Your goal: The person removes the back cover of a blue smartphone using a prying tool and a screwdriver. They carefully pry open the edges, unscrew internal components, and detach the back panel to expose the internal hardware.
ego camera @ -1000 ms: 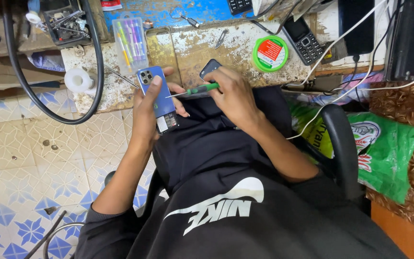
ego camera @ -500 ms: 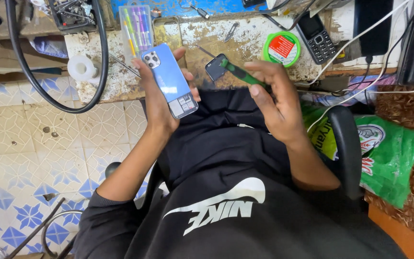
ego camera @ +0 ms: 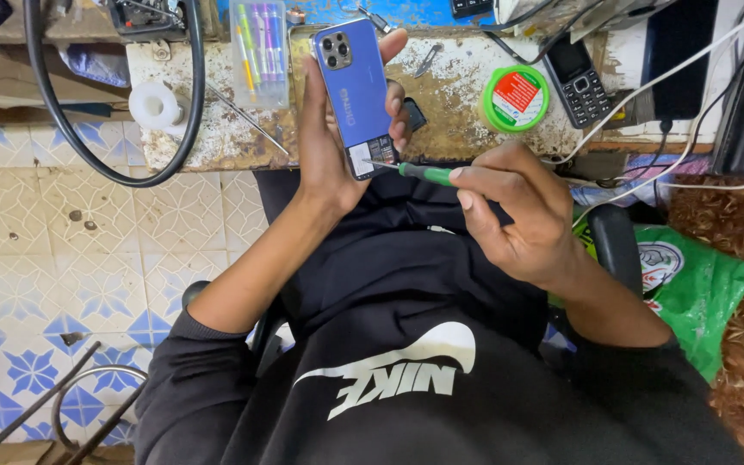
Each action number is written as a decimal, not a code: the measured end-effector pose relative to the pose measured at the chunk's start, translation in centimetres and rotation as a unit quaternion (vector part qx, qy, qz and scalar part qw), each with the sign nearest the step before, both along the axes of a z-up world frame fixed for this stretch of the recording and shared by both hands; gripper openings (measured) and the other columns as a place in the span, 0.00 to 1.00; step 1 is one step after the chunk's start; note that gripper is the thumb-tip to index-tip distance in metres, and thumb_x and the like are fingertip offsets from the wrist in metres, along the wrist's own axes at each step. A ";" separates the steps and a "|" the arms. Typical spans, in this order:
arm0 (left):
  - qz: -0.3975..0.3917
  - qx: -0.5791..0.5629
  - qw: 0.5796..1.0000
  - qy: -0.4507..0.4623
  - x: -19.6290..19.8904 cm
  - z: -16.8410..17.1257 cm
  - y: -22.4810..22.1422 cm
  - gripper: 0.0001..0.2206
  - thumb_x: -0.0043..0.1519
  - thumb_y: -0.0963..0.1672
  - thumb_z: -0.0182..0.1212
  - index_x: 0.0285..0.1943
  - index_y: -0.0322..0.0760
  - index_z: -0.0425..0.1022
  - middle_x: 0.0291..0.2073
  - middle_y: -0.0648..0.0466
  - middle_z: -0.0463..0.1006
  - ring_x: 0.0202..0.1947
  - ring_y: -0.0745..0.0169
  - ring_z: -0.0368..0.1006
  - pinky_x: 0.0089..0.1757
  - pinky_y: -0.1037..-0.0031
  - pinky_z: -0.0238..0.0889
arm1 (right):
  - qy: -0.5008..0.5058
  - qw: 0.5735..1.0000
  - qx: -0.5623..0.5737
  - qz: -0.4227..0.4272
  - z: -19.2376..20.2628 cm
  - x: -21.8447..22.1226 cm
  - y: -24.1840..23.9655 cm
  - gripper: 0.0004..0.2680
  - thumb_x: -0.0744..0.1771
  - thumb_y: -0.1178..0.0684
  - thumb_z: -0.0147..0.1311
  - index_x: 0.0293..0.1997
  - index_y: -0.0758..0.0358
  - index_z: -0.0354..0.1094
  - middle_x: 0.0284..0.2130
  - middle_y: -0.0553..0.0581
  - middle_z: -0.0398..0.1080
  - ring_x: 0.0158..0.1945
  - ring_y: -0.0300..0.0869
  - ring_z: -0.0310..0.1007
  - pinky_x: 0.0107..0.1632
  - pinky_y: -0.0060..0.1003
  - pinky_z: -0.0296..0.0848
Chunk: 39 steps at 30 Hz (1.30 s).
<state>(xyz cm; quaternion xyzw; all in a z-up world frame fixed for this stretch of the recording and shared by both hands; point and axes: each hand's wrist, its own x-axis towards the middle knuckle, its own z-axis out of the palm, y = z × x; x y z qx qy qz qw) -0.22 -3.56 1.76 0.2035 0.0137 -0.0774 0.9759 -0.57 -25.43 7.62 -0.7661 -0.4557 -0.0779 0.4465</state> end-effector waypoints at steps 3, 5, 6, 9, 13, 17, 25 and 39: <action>-0.012 -0.019 1.000 0.005 0.1 -0.6 -0.2 0.38 0.68 0.60 0.44 0.79 0.30 0.57 0.33 0.49 0.73 0.30 0.62 0.70 0.36 0.71 0.68 | -0.005 1.000 -0.001 0.001 -0.2 0.2 0.4 0.06 0.72 0.62 0.46 0.48 0.77 0.67 0.37 0.70 0.66 0.35 0.54 0.66 0.41 0.47 0.68; -0.020 -0.037 0.999 0.004 0.2 -0.9 -0.5 0.38 0.68 0.60 0.45 0.80 0.31 0.56 0.33 0.49 0.71 0.31 0.62 0.68 0.36 0.71 0.67 | 0.000 1.000 -0.006 0.002 -0.3 0.2 0.4 0.06 0.72 0.62 0.46 0.48 0.78 0.66 0.36 0.70 0.66 0.36 0.55 0.67 0.42 0.47 0.68; -0.026 -0.045 0.999 0.013 0.3 -0.9 -0.5 0.39 0.67 0.60 0.46 0.79 0.31 0.56 0.32 0.49 0.72 0.30 0.62 0.69 0.36 0.71 0.68 | 0.001 1.000 -0.003 -0.003 -0.6 0.4 0.4 0.06 0.72 0.61 0.46 0.48 0.77 0.66 0.36 0.69 0.66 0.34 0.53 0.65 0.40 0.45 0.68; -0.031 -0.049 0.998 0.020 0.3 -1.1 -0.6 0.39 0.67 0.60 0.46 0.79 0.30 0.56 0.32 0.50 0.72 0.29 0.62 0.69 0.35 0.71 0.68 | 0.005 1.000 -0.007 -0.007 -0.6 0.6 0.4 0.06 0.73 0.61 0.46 0.49 0.77 0.66 0.37 0.69 0.66 0.33 0.51 0.64 0.38 0.43 0.67; -0.024 -0.029 0.999 0.025 0.3 -1.0 -0.6 0.38 0.67 0.59 0.47 0.78 0.30 0.58 0.31 0.50 0.72 0.28 0.64 0.67 0.33 0.72 0.65 | -0.007 1.000 -0.017 -0.008 -0.2 0.7 0.7 0.07 0.73 0.61 0.44 0.47 0.78 0.67 0.35 0.70 0.65 0.35 0.55 0.65 0.40 0.47 0.66; -0.010 0.000 1.000 0.008 0.3 -1.1 -0.5 0.37 0.68 0.59 0.46 0.78 0.31 0.58 0.32 0.50 0.71 0.28 0.65 0.65 0.31 0.73 0.64 | -0.012 1.000 -0.022 -0.002 -0.1 0.9 0.8 0.07 0.73 0.61 0.45 0.47 0.78 0.67 0.36 0.70 0.67 0.36 0.55 0.66 0.41 0.47 0.67; 0.063 0.184 0.981 -0.021 -0.2 -0.9 -1.3 0.31 0.72 0.58 0.43 0.72 0.33 0.66 0.32 0.56 0.65 0.28 0.70 0.59 0.33 0.78 0.58 | -0.129 0.981 -0.130 -0.062 0.3 0.3 0.1 0.05 0.71 0.60 0.63 0.44 0.70 0.71 0.29 0.61 0.68 0.28 0.52 0.67 0.35 0.47 0.67; 0.059 0.116 0.990 0.051 0.3 -1.2 -1.1 0.32 0.68 0.58 0.46 0.68 0.30 0.67 0.28 0.54 0.66 0.24 0.68 0.61 0.29 0.77 0.60 | -0.087 0.976 -0.200 -0.012 0.1 2.7 -0.5 0.12 0.72 0.49 0.60 0.52 0.69 0.65 0.38 0.63 0.69 0.39 0.53 0.70 0.45 0.48 0.69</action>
